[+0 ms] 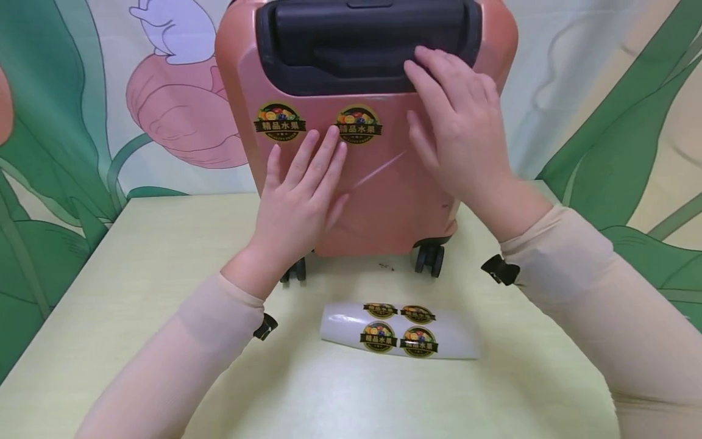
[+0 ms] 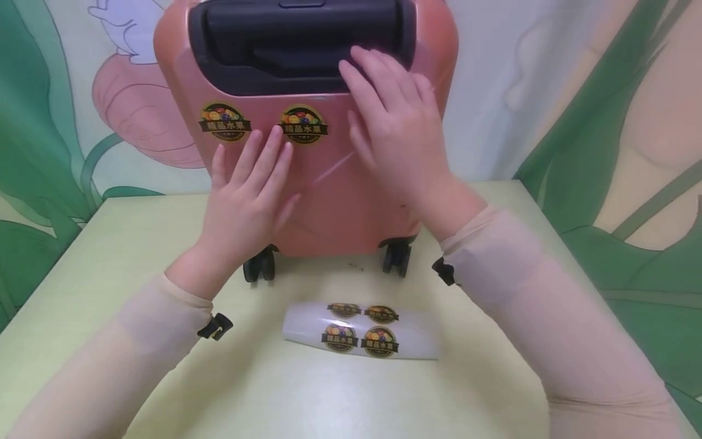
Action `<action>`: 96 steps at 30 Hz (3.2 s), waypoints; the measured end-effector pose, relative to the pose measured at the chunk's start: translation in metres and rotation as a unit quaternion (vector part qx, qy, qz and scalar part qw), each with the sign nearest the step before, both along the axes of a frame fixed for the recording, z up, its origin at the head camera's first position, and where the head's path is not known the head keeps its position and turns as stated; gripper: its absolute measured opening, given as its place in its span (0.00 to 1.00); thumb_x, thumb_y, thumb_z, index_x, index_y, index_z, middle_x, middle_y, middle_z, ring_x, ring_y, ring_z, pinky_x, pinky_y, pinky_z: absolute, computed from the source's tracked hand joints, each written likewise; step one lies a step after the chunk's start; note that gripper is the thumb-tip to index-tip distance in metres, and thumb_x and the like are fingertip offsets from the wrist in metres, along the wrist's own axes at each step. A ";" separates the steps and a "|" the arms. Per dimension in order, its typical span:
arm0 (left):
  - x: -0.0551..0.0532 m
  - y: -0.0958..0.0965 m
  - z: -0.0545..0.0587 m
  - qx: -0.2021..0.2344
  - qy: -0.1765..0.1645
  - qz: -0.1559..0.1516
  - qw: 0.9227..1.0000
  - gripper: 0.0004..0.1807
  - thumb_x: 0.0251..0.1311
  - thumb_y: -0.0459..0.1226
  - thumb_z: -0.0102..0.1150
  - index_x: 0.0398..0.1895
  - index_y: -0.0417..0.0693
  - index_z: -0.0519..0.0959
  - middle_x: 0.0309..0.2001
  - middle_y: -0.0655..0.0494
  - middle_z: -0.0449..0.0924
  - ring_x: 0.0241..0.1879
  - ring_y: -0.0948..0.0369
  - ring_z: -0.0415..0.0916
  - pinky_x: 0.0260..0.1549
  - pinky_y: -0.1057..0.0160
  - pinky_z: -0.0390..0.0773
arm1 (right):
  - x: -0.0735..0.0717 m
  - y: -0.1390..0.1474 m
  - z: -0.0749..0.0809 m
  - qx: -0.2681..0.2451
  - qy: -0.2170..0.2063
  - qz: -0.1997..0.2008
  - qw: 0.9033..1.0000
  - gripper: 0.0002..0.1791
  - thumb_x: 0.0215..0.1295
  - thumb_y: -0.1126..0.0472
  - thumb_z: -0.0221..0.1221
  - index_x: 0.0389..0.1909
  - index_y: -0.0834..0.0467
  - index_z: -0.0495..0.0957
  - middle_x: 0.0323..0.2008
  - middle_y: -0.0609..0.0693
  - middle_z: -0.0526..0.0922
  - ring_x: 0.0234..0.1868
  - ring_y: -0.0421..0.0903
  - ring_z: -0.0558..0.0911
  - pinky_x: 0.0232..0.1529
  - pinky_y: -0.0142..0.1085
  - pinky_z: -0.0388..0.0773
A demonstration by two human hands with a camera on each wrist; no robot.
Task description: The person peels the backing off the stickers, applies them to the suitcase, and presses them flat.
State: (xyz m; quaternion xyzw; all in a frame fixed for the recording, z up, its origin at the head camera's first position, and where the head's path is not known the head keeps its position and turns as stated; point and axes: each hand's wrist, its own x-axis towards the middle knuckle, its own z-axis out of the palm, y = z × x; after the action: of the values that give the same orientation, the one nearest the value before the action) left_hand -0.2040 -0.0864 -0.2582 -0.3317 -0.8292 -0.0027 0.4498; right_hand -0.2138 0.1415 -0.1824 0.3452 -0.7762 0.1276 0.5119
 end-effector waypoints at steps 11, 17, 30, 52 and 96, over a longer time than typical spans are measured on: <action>-0.013 0.004 -0.004 0.004 -0.005 0.040 0.999 0.35 0.65 0.49 0.46 0.72 0.45 0.53 0.72 0.50 0.48 0.72 0.54 0.37 0.64 0.42 0.35 | 0.002 -0.012 0.005 0.067 0.004 -0.081 0.994 0.20 0.68 0.62 0.48 0.59 0.61 0.72 0.56 0.57 0.74 0.61 0.54 0.67 0.48 0.52 0.64; -0.012 0.006 -0.011 -0.016 0.005 0.045 0.999 0.33 0.68 0.48 0.43 0.72 0.45 0.51 0.72 0.50 0.48 0.72 0.55 0.38 0.65 0.43 0.38 | 0.004 -0.017 0.012 0.051 0.012 -0.076 0.996 0.18 0.70 0.63 0.43 0.53 0.62 0.76 0.50 0.57 0.78 0.56 0.54 0.71 0.45 0.52 0.63; -0.006 0.006 -0.004 -0.006 0.033 -0.002 0.999 0.34 0.65 0.48 0.48 0.71 0.43 0.56 0.70 0.49 0.53 0.71 0.54 0.44 0.64 0.44 0.42 | 0.005 -0.024 0.006 0.000 -0.010 -0.048 0.999 0.17 0.67 0.66 0.45 0.52 0.62 0.76 0.51 0.55 0.78 0.59 0.51 0.69 0.50 0.51 0.61; -0.009 0.013 -0.022 -0.062 0.029 -0.013 0.998 0.36 0.66 0.52 0.45 0.71 0.44 0.54 0.71 0.50 0.52 0.71 0.56 0.43 0.65 0.46 0.44 | 0.007 -0.022 0.005 -0.003 -0.017 -0.055 0.998 0.18 0.69 0.63 0.44 0.54 0.62 0.76 0.52 0.56 0.77 0.60 0.51 0.68 0.52 0.50 0.62; -0.007 0.037 -0.003 -0.061 0.029 0.004 0.998 0.35 0.67 0.54 0.41 0.71 0.46 0.54 0.72 0.52 0.50 0.72 0.56 0.39 0.65 0.45 0.40 | 0.004 -0.017 0.002 -0.016 -0.005 -0.046 0.999 0.18 0.69 0.63 0.45 0.54 0.63 0.75 0.52 0.57 0.76 0.60 0.52 0.68 0.53 0.49 0.65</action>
State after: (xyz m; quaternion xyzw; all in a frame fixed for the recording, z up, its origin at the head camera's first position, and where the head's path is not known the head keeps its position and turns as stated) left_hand -0.2111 -0.0495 -0.2613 -0.3546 -0.8161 0.0592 0.4524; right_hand -0.2103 0.1241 -0.1800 0.3001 -0.7918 0.1175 0.5188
